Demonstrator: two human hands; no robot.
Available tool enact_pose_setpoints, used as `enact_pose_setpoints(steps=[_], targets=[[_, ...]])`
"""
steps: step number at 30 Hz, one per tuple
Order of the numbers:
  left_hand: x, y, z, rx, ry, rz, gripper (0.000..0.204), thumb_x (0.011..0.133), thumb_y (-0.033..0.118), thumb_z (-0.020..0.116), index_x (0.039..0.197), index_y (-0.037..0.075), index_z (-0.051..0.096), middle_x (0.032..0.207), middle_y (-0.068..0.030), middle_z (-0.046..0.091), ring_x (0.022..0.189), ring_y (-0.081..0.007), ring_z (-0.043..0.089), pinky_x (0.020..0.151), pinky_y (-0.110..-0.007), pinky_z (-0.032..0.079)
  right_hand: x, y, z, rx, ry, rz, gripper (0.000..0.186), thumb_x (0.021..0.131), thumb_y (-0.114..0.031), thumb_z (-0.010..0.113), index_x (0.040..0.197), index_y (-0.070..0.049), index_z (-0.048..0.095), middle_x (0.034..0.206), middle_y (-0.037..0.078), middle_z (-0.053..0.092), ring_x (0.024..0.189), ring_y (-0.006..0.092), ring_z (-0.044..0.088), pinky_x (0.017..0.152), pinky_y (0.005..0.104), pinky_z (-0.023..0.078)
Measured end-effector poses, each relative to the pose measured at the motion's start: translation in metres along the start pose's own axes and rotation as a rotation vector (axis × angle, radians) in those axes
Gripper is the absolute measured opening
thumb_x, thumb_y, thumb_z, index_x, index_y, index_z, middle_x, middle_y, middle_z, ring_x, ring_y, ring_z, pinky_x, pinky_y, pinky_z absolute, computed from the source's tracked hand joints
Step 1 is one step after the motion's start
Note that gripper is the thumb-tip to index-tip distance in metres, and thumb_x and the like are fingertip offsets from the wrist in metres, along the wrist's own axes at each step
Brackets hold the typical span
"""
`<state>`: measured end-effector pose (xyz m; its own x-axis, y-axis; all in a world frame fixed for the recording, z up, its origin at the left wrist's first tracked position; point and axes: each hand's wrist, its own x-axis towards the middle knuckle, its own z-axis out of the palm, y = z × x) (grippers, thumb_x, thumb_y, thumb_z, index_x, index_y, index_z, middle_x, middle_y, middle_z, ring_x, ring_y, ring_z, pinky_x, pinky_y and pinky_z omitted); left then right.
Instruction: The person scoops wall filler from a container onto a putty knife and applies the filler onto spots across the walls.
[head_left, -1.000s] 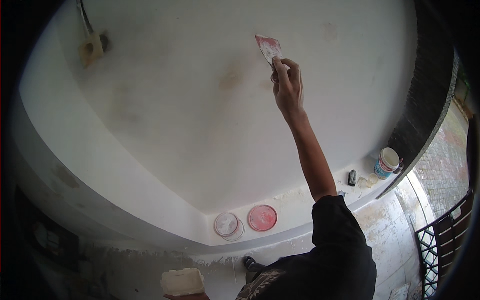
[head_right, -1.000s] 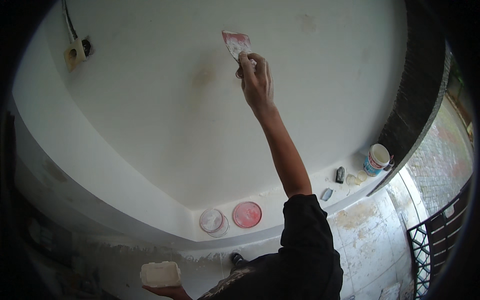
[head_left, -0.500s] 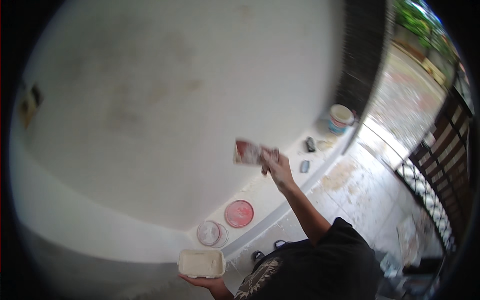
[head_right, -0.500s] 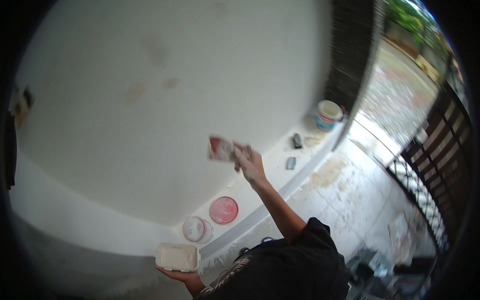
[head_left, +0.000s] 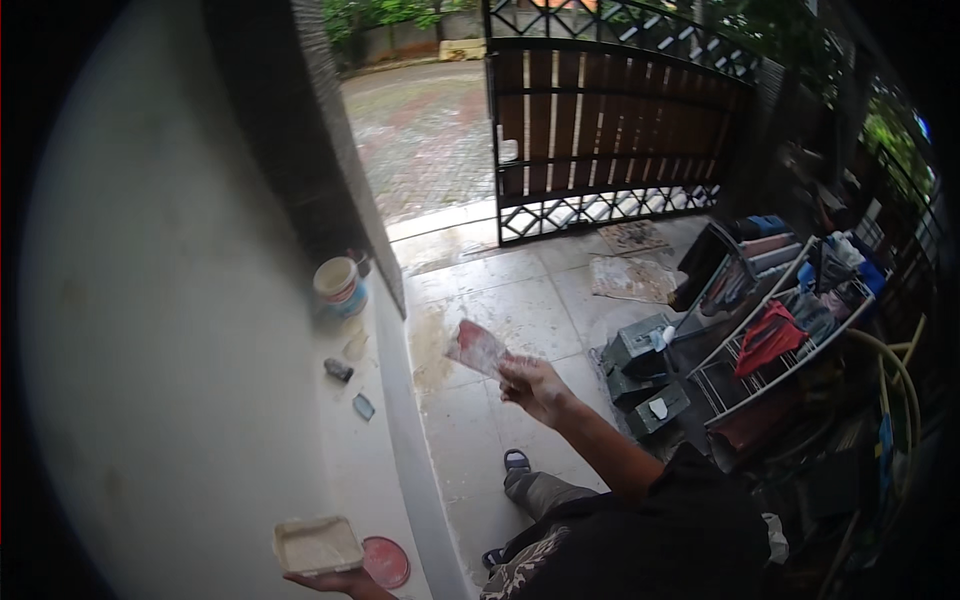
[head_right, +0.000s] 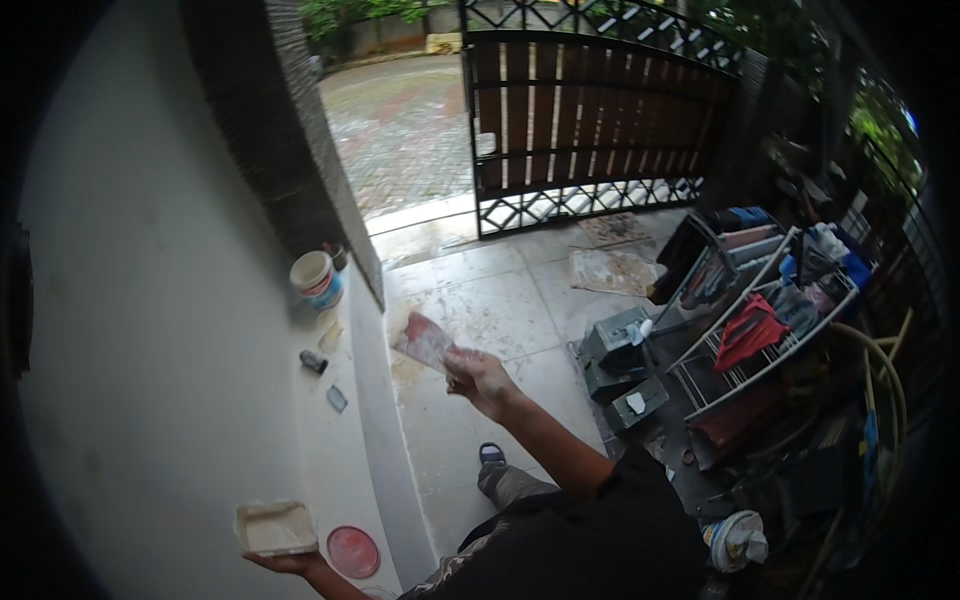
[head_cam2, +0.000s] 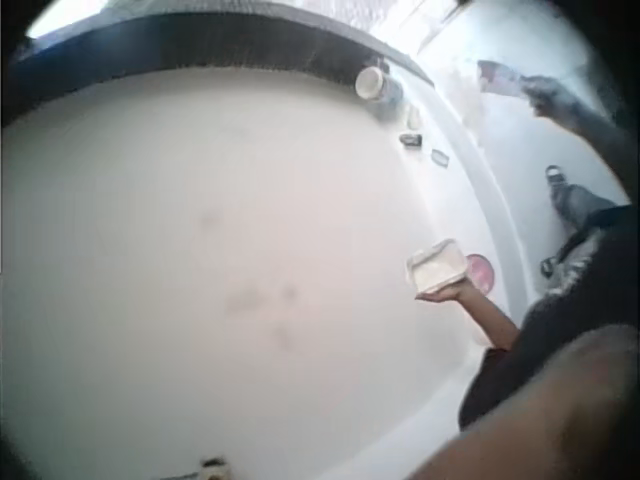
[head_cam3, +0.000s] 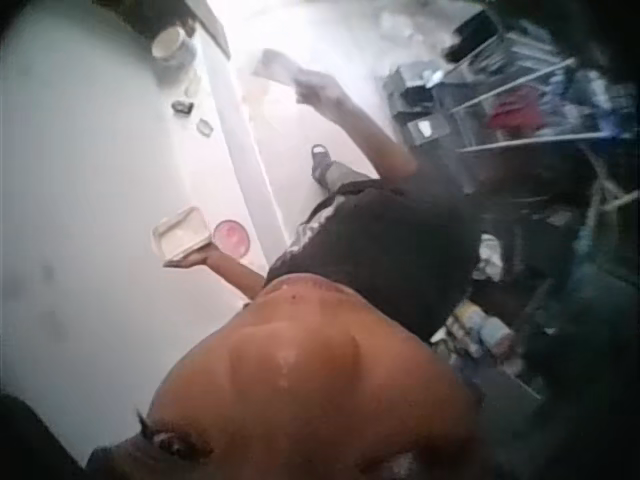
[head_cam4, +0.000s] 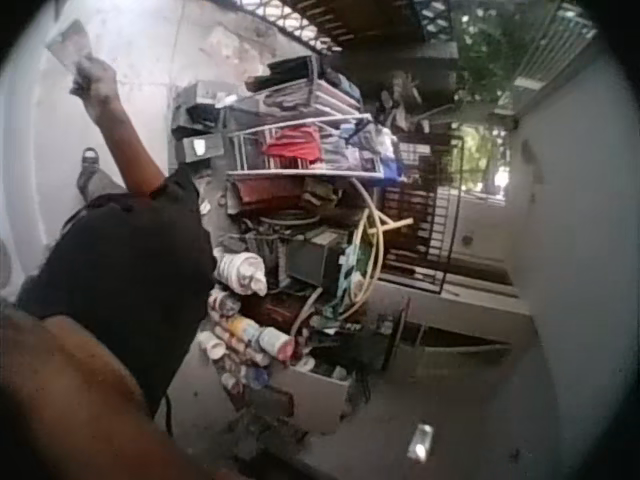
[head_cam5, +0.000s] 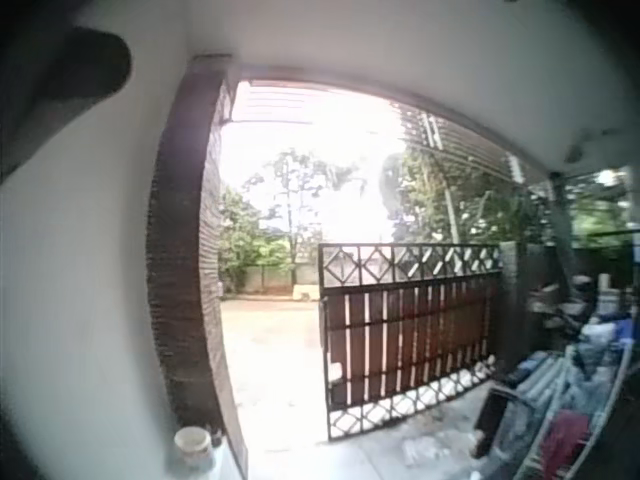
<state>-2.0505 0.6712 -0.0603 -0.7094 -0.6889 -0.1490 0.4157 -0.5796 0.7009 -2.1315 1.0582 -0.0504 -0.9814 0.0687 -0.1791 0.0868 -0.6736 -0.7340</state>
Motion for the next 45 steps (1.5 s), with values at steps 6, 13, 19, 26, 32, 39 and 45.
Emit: enact_pose_setpoints(steps=[6,13,19,26,32,39,45], targets=[[0.005,-0.113,0.116,-0.094,-0.165,-0.101,0.077,0.088,0.067,0.035,0.136,0.007,0.039,0.133,-0.0145,0.044,0.118,-0.0381,0.047,0.094,-0.056,0.044,0.0,-0.035,-0.086,0.233,0.205,-0.006,0.01,0.089,-0.014,0.061,0.096,-0.008,0.058,0.073,0.0,0.054,0.068,0.013,0.055,0.065,0.0295,0.049],[-0.044,-0.279,0.215,-0.087,-0.386,-0.476,0.073,0.088,0.066,0.036,0.135,0.01,0.042,0.135,-0.011,0.044,0.119,-0.0335,0.047,0.1,-0.05,0.039,0.066,-0.145,-0.148,0.322,0.19,-0.183,0.006,0.09,-0.011,0.059,0.094,-0.007,0.059,0.076,0.001,0.058,0.075,0.0143,0.059,0.076,0.0298,0.05],[-0.08,-0.362,0.31,-0.078,-0.561,-0.645,0.073,0.088,0.067,0.036,0.133,0.011,0.044,0.131,-0.0104,0.048,0.115,-0.0328,0.05,0.097,-0.052,0.041,0.104,-0.207,-0.181,0.272,-0.027,-0.216,0.023,0.088,-0.012,0.063,0.107,-0.001,0.061,0.105,0.012,0.064,0.085,0.0176,0.062,0.086,0.0338,0.05],[-0.066,-0.466,0.374,-0.067,-0.712,-0.809,0.074,0.087,0.068,0.037,0.133,0.01,0.045,0.13,-0.0117,0.049,0.114,-0.0346,0.051,0.094,-0.055,0.043,0.127,-0.22,-0.208,0.068,0.145,-0.138,0.031,0.093,-0.015,0.058,0.117,0.004,0.054,0.103,0.012,0.065,0.078,0.0151,0.063,0.074,0.0322,0.055],[-0.062,-0.517,0.423,-0.028,-0.68,-0.727,0.072,0.091,0.063,0.032,0.132,0.005,0.045,0.129,-0.0135,0.051,0.116,-0.0302,0.05,0.102,-0.043,0.038,0.186,-0.251,-0.234,0.012,0.234,-0.223,0.029,0.097,-0.021,0.047,0.114,0.002,0.053,0.105,0.021,0.063,0.07,0.0151,0.061,0.064,0.0319,0.053],[0.029,-0.52,0.466,-0.174,-0.562,-0.73,0.078,0.09,0.065,0.034,0.134,0.001,0.042,0.128,-0.0143,0.051,0.117,-0.0284,0.05,0.102,-0.041,0.039,0.355,-0.262,-0.178,-0.076,-0.116,-0.149,0.05,0.099,-0.042,0.037,0.116,0.003,0.049,0.103,0.027,0.062,0.068,0.0205,0.06,0.06,0.0392,0.051],[0.069,-0.46,0.411,-0.211,-0.177,-0.193,0.082,0.088,0.068,0.032,0.137,0.003,0.038,0.134,-0.0169,0.047,0.121,-0.0329,0.048,0.104,-0.046,0.037,0.455,-0.233,-0.107,-0.184,-0.524,0.253,0.052,0.099,-0.044,0.035,0.117,0.002,0.05,0.107,0.025,0.061,0.069,0.0215,0.06,0.065,0.04,0.052]])
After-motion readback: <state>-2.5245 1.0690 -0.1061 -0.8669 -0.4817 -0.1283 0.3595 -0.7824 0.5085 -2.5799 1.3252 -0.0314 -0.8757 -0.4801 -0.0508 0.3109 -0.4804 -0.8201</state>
